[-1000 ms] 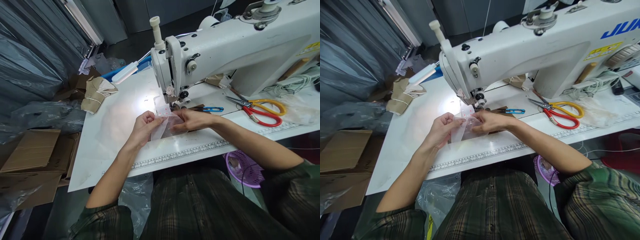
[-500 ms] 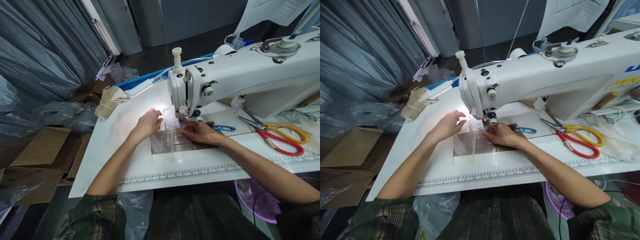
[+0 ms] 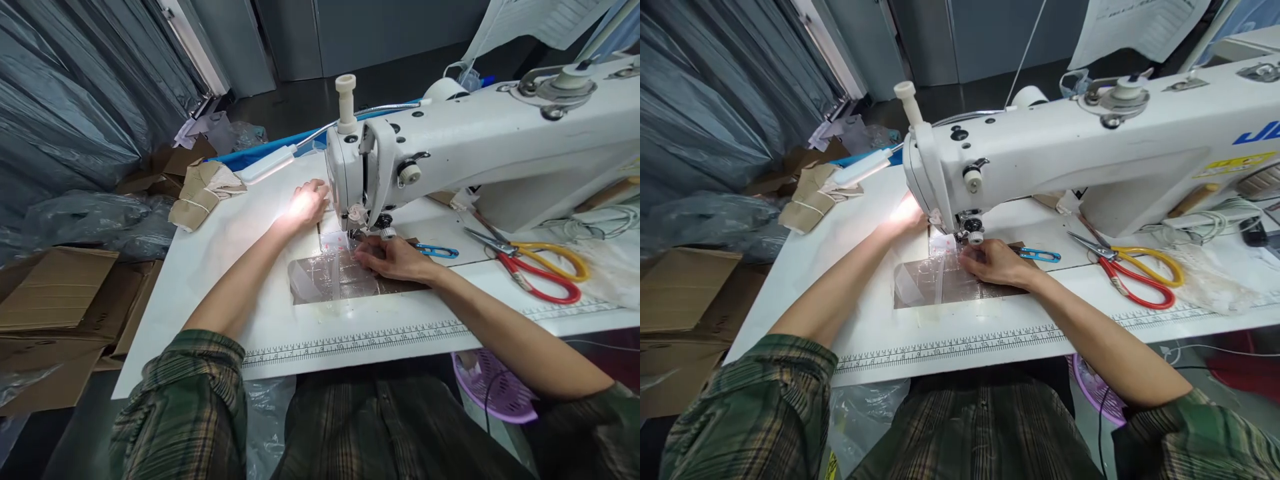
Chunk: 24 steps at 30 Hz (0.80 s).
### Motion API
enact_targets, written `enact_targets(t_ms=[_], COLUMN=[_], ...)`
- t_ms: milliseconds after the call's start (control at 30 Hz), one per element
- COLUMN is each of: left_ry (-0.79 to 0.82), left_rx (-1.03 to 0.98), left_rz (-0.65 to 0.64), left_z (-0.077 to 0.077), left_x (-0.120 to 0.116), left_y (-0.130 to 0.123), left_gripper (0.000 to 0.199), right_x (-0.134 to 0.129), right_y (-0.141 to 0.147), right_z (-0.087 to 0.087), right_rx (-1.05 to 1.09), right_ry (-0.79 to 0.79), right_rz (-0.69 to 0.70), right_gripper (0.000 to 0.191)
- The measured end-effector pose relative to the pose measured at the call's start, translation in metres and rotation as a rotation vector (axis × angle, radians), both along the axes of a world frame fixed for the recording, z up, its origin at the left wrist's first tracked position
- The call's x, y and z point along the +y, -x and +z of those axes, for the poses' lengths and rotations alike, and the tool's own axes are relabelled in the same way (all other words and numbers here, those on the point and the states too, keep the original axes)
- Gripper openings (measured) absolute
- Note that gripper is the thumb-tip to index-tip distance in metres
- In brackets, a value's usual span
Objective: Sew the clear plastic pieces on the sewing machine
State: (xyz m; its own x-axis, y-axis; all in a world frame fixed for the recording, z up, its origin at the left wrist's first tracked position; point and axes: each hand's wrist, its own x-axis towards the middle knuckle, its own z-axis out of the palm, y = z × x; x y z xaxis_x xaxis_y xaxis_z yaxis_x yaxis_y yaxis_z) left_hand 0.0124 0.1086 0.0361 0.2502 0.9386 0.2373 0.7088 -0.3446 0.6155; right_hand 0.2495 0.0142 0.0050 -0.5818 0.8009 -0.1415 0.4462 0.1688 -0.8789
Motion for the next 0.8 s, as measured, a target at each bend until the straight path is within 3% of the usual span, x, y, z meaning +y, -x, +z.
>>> enact_targets(t_ms=[100, 200, 267, 333, 500, 700, 800], left_ry=[-0.041, -0.087, -0.023, -0.016, -0.138, -0.572, -0.783], left_rx=[0.113, 0.363, 0.432, 0.481, 0.489, 0.394, 0.401], left_rz=[0.020, 0.057, -0.057, -0.140, -0.297, -0.076, -0.056], left_z=[0.009, 0.011, 0.006, -0.002, -0.019, -0.021, -0.020], left_x=[-0.033, -0.089, -0.123, -0.142, -0.132, -0.128, -0.136], left_y=[0.000, -0.011, -0.019, -0.024, -0.012, 0.002, -0.007], left_gripper=[0.004, 0.019, 0.029, 0.041, 0.048, 0.023, 0.012], right_x=[-0.002, -0.007, -0.010, -0.012, -0.014, -0.019, -0.022], right_y=[-0.003, -0.002, 0.000, 0.003, 0.005, 0.004, 0.005], right_z=[0.010, 0.015, 0.013, 0.009, 0.004, 0.008, 0.005], right_rx=[-0.037, -0.111, -0.161, -0.180, -0.146, -0.092, -0.107], right_ry=[-0.064, -0.212, -0.323, -0.405, -0.455, -0.433, -0.477], right_rz=[0.016, 0.030, 0.027, 0.007, -0.042, -0.123, -0.113], right_gripper=[0.032, 0.028, 0.024, 0.022, 0.021, 0.026, 0.018])
